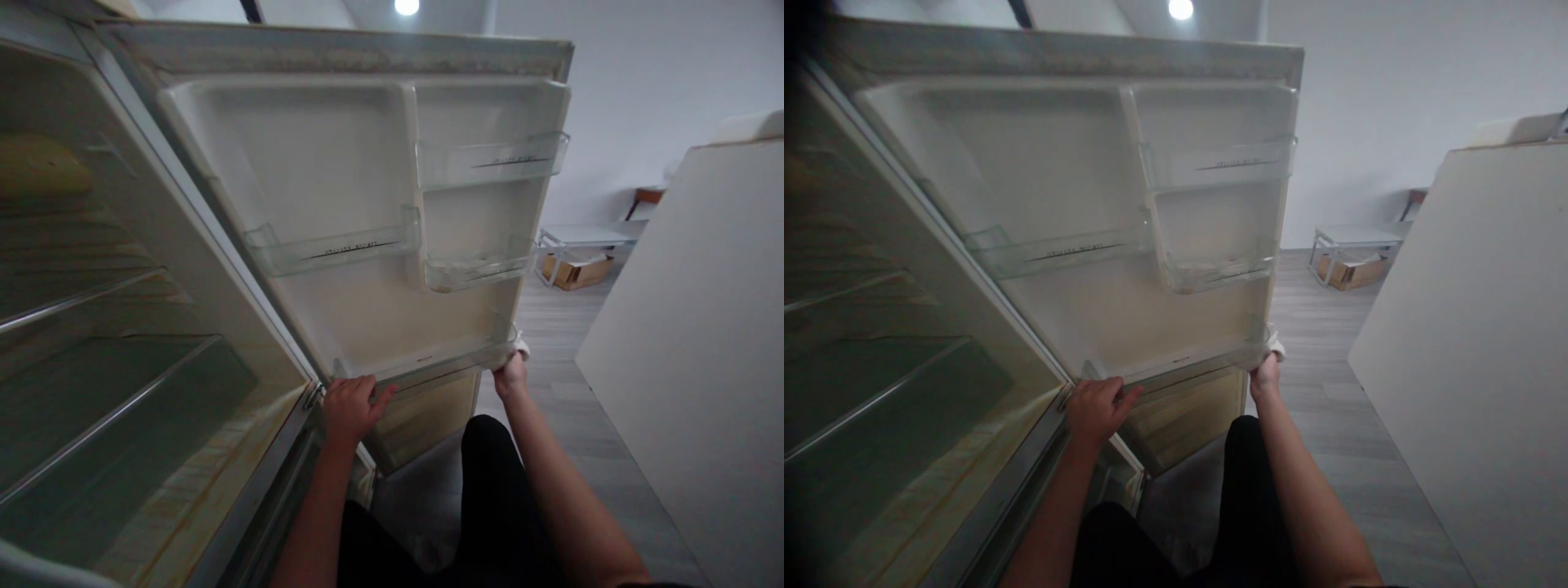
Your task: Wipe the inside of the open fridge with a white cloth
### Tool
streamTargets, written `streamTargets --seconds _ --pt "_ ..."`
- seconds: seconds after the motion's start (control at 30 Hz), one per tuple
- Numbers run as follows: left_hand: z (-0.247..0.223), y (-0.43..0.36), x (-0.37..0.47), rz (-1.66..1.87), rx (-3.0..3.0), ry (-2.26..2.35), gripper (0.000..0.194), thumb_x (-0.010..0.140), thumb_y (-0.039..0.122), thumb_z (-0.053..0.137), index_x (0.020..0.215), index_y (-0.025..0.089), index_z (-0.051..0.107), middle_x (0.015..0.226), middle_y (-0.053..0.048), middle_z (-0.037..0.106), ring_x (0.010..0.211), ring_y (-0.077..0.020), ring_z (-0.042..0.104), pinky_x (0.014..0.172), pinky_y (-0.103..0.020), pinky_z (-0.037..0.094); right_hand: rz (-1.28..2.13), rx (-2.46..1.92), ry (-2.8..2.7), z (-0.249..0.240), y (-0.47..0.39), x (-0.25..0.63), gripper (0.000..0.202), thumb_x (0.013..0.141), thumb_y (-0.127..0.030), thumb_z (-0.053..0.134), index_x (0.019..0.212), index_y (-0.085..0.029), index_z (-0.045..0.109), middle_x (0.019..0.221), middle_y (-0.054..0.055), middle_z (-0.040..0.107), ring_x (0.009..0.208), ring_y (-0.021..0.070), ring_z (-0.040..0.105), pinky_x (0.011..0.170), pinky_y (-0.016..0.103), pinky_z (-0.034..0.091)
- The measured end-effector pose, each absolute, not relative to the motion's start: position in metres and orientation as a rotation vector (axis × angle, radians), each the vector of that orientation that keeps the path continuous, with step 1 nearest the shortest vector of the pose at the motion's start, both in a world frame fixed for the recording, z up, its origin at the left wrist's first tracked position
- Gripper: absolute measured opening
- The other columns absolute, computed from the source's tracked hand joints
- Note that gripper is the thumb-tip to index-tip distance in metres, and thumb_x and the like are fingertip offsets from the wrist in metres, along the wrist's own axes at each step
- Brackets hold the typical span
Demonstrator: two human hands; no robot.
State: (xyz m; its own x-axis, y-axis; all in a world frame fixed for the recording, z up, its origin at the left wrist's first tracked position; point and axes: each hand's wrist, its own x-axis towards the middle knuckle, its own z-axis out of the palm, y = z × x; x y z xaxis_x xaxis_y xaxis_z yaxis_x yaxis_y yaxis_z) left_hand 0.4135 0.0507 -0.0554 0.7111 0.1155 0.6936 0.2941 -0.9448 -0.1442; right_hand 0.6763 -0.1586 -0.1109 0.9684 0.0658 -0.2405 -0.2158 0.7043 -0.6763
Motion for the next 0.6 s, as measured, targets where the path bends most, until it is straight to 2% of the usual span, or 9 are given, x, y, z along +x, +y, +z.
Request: streamTargets --seconds 0.13,0.27,0.4,0.5,0.6 --pt "-0.055 0.051 0.411 -1.049 -2.699 -0.313 0.045 0.100 0.051 0.042 0.065 0.024 0.052 0.058 0.002 0.061 0.060 -0.0208 0.061 0.072 -0.037 0.037 0.314 -0.659 0.192 -0.126 -0.140 0.626 0.035 0.100 -0.038 0.036 0.114 -0.021 0.063 0.095 0.002 0.074 0.086 0.0151 0.070 0.078 0.031 0.058" --pt "-0.053 0.050 0.410 -1.035 -2.726 -0.308 0.046 0.101 0.052 0.040 0.066 0.024 0.051 0.059 0.001 0.062 0.060 -0.0210 0.061 0.071 -0.038 0.036 0.502 -0.541 0.136 -0.134 -0.106 0.575 0.030 0.101 -0.036 0.044 0.123 -0.026 0.062 0.100 0.000 0.075 0.088 0.0134 0.070 0.087 0.032 0.056" --pt "-0.053 0.048 0.411 -1.041 -2.712 -0.314 0.045 0.100 0.052 0.041 0.066 0.024 0.052 0.060 0.001 0.063 0.061 -0.0215 0.062 0.070 -0.038 0.036 0.878 -0.381 0.031 -0.138 -0.065 0.517 0.030 0.101 -0.038 0.049 0.120 -0.021 0.064 0.106 0.004 0.075 0.098 0.0164 0.070 0.090 0.032 0.056" --pt "-0.054 0.048 0.411 -1.046 -2.719 -0.322 0.044 0.099 0.051 0.043 0.066 0.024 0.052 0.060 0.001 0.063 0.060 -0.0214 0.063 0.070 -0.038 0.037 1.221 -0.266 -0.028 -0.141 -0.037 0.478 0.041 0.104 -0.046 0.040 0.113 -0.016 0.066 0.104 0.009 0.075 0.096 0.0186 0.070 0.088 0.033 0.056" --pt "-0.053 0.047 0.409 -1.072 -2.722 -0.343 0.041 0.098 0.049 0.044 0.066 0.024 0.052 0.059 0.001 0.063 0.061 -0.0213 0.063 0.071 -0.038 0.038 1.398 -0.139 -0.107 -0.142 -0.014 0.454 0.044 0.105 -0.042 0.032 0.110 -0.014 0.066 0.099 0.008 0.074 0.096 0.0190 0.069 0.088 0.034 0.056"
